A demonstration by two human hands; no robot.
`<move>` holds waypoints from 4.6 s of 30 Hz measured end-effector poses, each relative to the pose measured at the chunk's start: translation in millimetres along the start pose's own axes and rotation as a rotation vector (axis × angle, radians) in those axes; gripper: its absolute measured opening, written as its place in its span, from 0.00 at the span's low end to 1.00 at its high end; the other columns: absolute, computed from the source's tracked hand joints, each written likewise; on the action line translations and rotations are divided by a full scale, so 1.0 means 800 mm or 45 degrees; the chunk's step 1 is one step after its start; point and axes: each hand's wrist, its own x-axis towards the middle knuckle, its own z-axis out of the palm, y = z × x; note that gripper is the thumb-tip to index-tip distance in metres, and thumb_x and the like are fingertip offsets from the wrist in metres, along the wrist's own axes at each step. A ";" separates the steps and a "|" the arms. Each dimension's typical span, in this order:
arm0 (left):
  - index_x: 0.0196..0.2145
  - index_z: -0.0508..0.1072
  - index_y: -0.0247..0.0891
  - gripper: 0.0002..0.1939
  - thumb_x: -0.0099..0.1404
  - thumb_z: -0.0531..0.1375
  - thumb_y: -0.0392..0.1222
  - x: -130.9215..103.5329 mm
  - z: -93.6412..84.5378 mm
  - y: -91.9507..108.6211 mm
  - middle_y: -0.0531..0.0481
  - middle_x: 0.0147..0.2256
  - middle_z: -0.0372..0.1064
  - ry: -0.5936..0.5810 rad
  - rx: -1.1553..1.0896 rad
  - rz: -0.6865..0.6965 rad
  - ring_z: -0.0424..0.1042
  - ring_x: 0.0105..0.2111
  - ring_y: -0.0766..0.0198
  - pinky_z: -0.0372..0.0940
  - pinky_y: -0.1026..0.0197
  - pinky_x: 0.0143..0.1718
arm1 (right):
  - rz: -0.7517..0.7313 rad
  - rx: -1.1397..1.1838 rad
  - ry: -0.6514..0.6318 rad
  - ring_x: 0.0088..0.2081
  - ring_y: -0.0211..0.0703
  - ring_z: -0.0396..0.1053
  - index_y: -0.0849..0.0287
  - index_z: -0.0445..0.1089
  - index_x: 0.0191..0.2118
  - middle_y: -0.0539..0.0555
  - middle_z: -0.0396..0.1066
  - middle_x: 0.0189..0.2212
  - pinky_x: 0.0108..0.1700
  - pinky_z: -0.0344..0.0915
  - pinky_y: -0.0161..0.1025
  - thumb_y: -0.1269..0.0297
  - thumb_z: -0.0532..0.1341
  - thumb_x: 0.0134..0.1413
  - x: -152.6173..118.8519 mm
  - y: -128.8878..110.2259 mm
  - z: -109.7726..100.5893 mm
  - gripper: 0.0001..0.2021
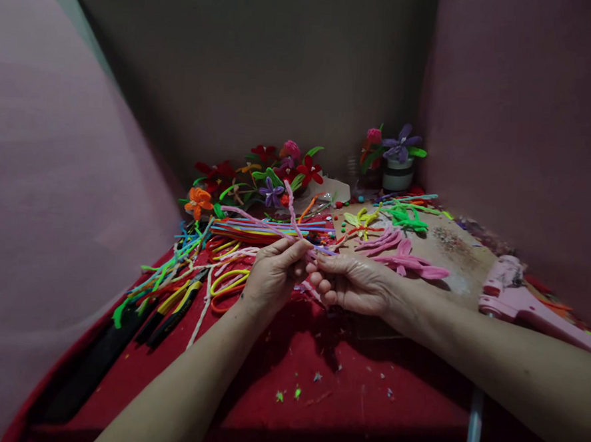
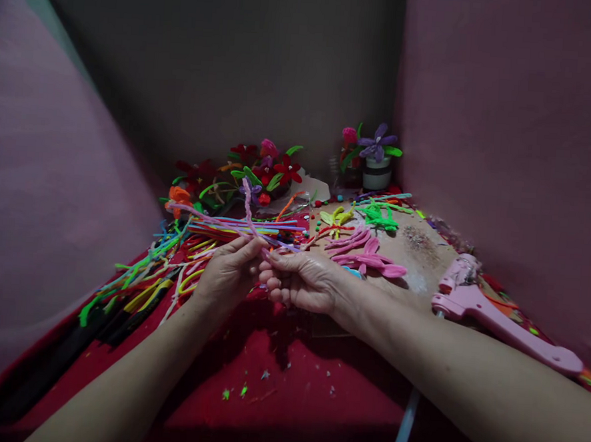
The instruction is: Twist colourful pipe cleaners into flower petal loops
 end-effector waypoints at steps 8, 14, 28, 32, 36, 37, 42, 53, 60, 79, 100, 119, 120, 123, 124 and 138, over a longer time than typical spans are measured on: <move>0.25 0.72 0.32 0.09 0.50 0.64 0.41 -0.002 -0.001 -0.004 0.56 0.17 0.59 0.016 0.060 0.075 0.55 0.15 0.77 0.51 0.71 0.16 | -0.052 -0.136 0.045 0.19 0.31 0.64 0.67 0.67 0.26 0.52 0.67 0.17 0.23 0.62 0.28 0.74 0.53 0.55 0.001 0.001 0.004 0.10; 0.25 0.72 0.32 0.08 0.49 0.65 0.40 -0.001 -0.002 0.000 0.56 0.17 0.61 0.032 0.075 0.014 0.59 0.16 0.75 0.55 0.70 0.18 | -0.040 -0.102 -0.008 0.21 0.33 0.67 0.66 0.67 0.28 0.54 0.69 0.20 0.25 0.64 0.30 0.72 0.53 0.56 -0.001 0.002 0.000 0.09; 0.24 0.72 0.32 0.08 0.47 0.66 0.39 -0.004 0.003 0.003 0.58 0.14 0.56 -0.007 -0.017 -0.048 0.54 0.14 0.77 0.51 0.72 0.16 | -0.038 0.001 -0.062 0.22 0.31 0.67 0.65 0.68 0.29 0.52 0.69 0.20 0.26 0.66 0.29 0.73 0.54 0.56 0.002 0.005 -0.001 0.08; 0.23 0.71 0.33 0.08 0.50 0.64 0.40 -0.007 0.003 0.004 0.57 0.15 0.56 -0.012 0.088 0.006 0.54 0.15 0.76 0.51 0.71 0.16 | -0.057 -0.088 -0.036 0.19 0.32 0.66 0.66 0.67 0.28 0.52 0.68 0.18 0.21 0.64 0.28 0.72 0.55 0.55 0.000 0.005 0.001 0.08; 0.22 0.69 0.34 0.09 0.53 0.62 0.41 -0.009 0.002 0.004 0.57 0.14 0.55 -0.008 0.183 0.079 0.54 0.15 0.75 0.51 0.70 0.16 | -0.078 -0.153 0.008 0.18 0.32 0.65 0.67 0.67 0.28 0.51 0.68 0.17 0.20 0.63 0.28 0.71 0.54 0.56 -0.001 0.005 0.004 0.09; 0.22 0.69 0.34 0.09 0.53 0.62 0.41 -0.009 0.002 0.004 0.57 0.14 0.55 -0.005 0.194 0.089 0.54 0.14 0.75 0.51 0.70 0.15 | -0.076 -0.170 0.016 0.17 0.32 0.65 0.67 0.67 0.28 0.51 0.68 0.17 0.19 0.63 0.28 0.71 0.54 0.56 -0.001 0.005 0.005 0.09; 0.24 0.70 0.34 0.08 0.50 0.64 0.41 -0.009 0.002 0.008 0.56 0.17 0.61 -0.036 0.178 0.042 0.58 0.16 0.75 0.53 0.70 0.17 | -0.103 -0.255 0.070 0.16 0.32 0.66 0.66 0.65 0.24 0.52 0.69 0.17 0.19 0.64 0.29 0.73 0.55 0.54 -0.001 0.004 0.007 0.10; 0.22 0.68 0.32 0.09 0.47 0.65 0.36 0.000 -0.002 0.007 0.59 0.16 0.58 0.043 0.111 0.002 0.54 0.15 0.78 0.49 0.72 0.16 | -0.292 -0.511 0.264 0.13 0.32 0.64 0.64 0.64 0.22 0.50 0.68 0.14 0.15 0.62 0.28 0.73 0.58 0.50 -0.004 0.003 0.011 0.08; 0.23 0.65 0.33 0.09 0.51 0.63 0.38 0.001 -0.005 0.015 0.58 0.14 0.56 0.006 0.074 -0.028 0.52 0.13 0.77 0.48 0.71 0.13 | -0.346 -0.625 0.209 0.16 0.35 0.66 0.63 0.64 0.25 0.52 0.71 0.18 0.19 0.64 0.32 0.70 0.58 0.50 -0.004 0.009 0.010 0.05; 0.22 0.66 0.32 0.10 0.45 0.65 0.35 -0.005 0.003 0.007 0.55 0.18 0.61 0.074 0.129 -0.129 0.59 0.18 0.75 0.50 0.72 0.18 | -0.424 -0.780 0.227 0.19 0.35 0.67 0.63 0.64 0.20 0.54 0.71 0.18 0.23 0.65 0.33 0.67 0.58 0.45 -0.006 0.010 0.023 0.07; 0.25 0.72 0.35 0.07 0.53 0.62 0.42 -0.004 -0.009 0.019 0.56 0.18 0.62 -0.088 0.779 0.281 0.58 0.17 0.73 0.55 0.68 0.19 | -0.431 -0.564 0.211 0.19 0.37 0.68 0.64 0.65 0.22 0.54 0.70 0.18 0.23 0.66 0.34 0.66 0.60 0.46 0.000 0.003 0.008 0.08; 0.25 0.75 0.38 0.05 0.54 0.60 0.40 -0.011 -0.019 0.053 0.49 0.25 0.69 -0.472 1.307 0.363 0.64 0.28 0.64 0.57 0.63 0.33 | -0.290 -0.902 0.172 0.16 0.34 0.65 0.63 0.64 0.21 0.51 0.68 0.15 0.20 0.62 0.32 0.70 0.58 0.45 -0.013 0.000 0.021 0.06; 0.25 0.75 0.37 0.06 0.54 0.60 0.41 -0.010 -0.019 0.051 0.49 0.24 0.68 -0.470 1.177 0.179 0.63 0.25 0.65 0.56 0.64 0.29 | -0.339 -1.005 0.205 0.16 0.33 0.64 0.62 0.63 0.20 0.51 0.68 0.15 0.20 0.61 0.32 0.69 0.57 0.46 -0.014 0.002 0.021 0.07; 0.20 0.72 0.32 0.09 0.50 0.62 0.42 -0.005 -0.019 0.039 0.51 0.18 0.62 -0.432 0.697 -0.281 0.57 0.19 0.71 0.52 0.67 0.22 | -0.747 -1.612 0.389 0.19 0.34 0.62 0.61 0.64 0.21 0.52 0.67 0.17 0.25 0.58 0.34 0.70 0.55 0.48 -0.016 0.010 0.021 0.08; 0.18 0.71 0.31 0.10 0.49 0.63 0.41 -0.003 -0.019 0.034 0.52 0.16 0.59 -0.426 0.536 -0.401 0.55 0.17 0.72 0.51 0.68 0.21 | -0.932 -1.850 0.450 0.21 0.35 0.62 0.61 0.65 0.22 0.53 0.67 0.19 0.27 0.58 0.35 0.71 0.55 0.47 -0.017 0.012 0.020 0.07; 0.29 0.75 0.35 0.08 0.49 0.65 0.38 -0.006 -0.018 0.045 0.49 0.29 0.70 -0.244 0.655 0.199 0.67 0.30 0.65 0.62 0.64 0.34 | -0.723 -1.045 0.313 0.19 0.32 0.63 0.61 0.64 0.22 0.48 0.66 0.16 0.23 0.61 0.32 0.66 0.58 0.48 -0.013 -0.003 0.024 0.07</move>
